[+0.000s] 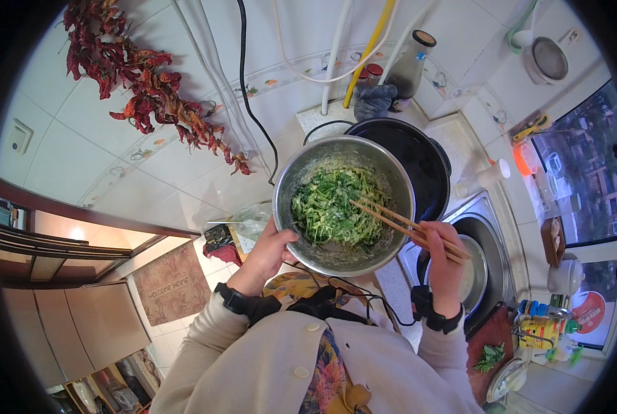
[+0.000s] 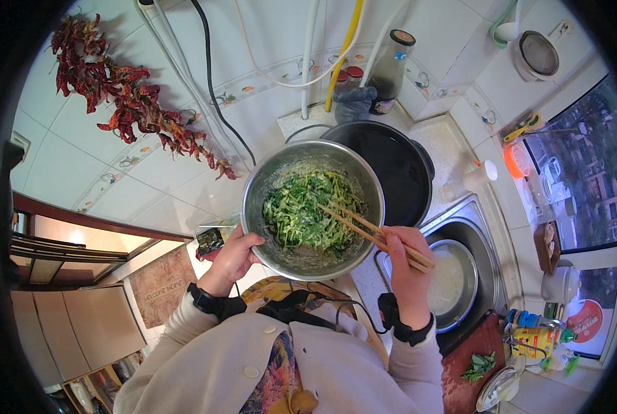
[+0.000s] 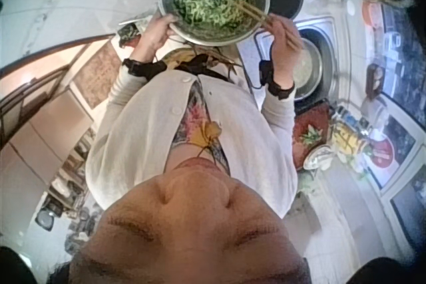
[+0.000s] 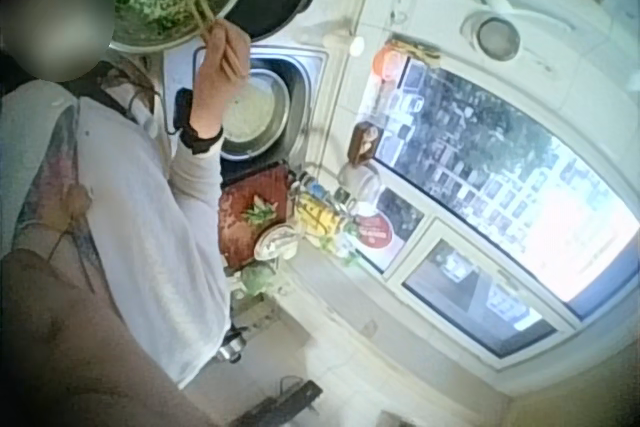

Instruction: The person plugs in an electric griddle, then mixes chopped green vegetables in a metal bowl with chopsticks. They pour oil into the griddle and transfer portions of the vegetable mixture onto the hot surface to cook.

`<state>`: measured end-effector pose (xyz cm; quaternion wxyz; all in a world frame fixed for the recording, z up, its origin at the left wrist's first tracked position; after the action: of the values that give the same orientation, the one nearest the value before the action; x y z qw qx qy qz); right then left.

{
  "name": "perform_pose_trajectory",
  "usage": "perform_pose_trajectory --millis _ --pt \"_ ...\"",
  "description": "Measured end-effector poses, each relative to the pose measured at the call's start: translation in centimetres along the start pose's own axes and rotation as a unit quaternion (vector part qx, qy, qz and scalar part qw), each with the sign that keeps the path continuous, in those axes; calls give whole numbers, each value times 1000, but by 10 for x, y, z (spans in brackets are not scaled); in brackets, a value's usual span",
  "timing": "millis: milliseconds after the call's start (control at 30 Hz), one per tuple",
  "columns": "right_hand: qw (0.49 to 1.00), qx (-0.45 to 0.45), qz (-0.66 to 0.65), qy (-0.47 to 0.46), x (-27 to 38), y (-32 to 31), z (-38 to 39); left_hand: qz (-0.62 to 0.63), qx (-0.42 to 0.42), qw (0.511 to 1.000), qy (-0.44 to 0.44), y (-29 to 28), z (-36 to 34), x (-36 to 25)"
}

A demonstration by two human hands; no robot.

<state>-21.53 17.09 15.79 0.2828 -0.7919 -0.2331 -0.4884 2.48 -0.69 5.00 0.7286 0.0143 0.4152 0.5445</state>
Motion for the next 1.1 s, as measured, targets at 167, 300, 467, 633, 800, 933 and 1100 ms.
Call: perform_pose_trajectory --millis 167,300,467,633,800,933,1100 --pt "999 2 -41 16 -16 25 7 5 3 1000 1 2 0 -1" --pt "999 6 -6 44 -19 17 12 4 5 1000 -4 0 -1 0" --pt "985 1 -147 94 -17 11 25 8 5 1000 3 -1 -1 1" --pt "990 -20 -127 54 -13 5 20 3 -3 1000 -9 -2 -2 1" --pt "987 -13 -147 65 -21 23 8 3 6 1000 -6 -1 -2 1" --pt "992 16 -109 62 -25 36 6 5 10 1000 -7 -1 -1 0" --pt "986 -23 -145 84 -25 31 11 5 9 1000 -4 -2 -1 1"
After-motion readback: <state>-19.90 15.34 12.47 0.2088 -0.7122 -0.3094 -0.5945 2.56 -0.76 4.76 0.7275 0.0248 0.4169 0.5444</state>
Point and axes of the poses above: each hand's wrist, its own z-axis away from the middle knuckle, its own y-axis out of the palm, x = y × z, the point moved 4 cm from there along -z, towards the middle knuckle, and after that the axes turned 13 degrees about -y, right-handed, at the moved point
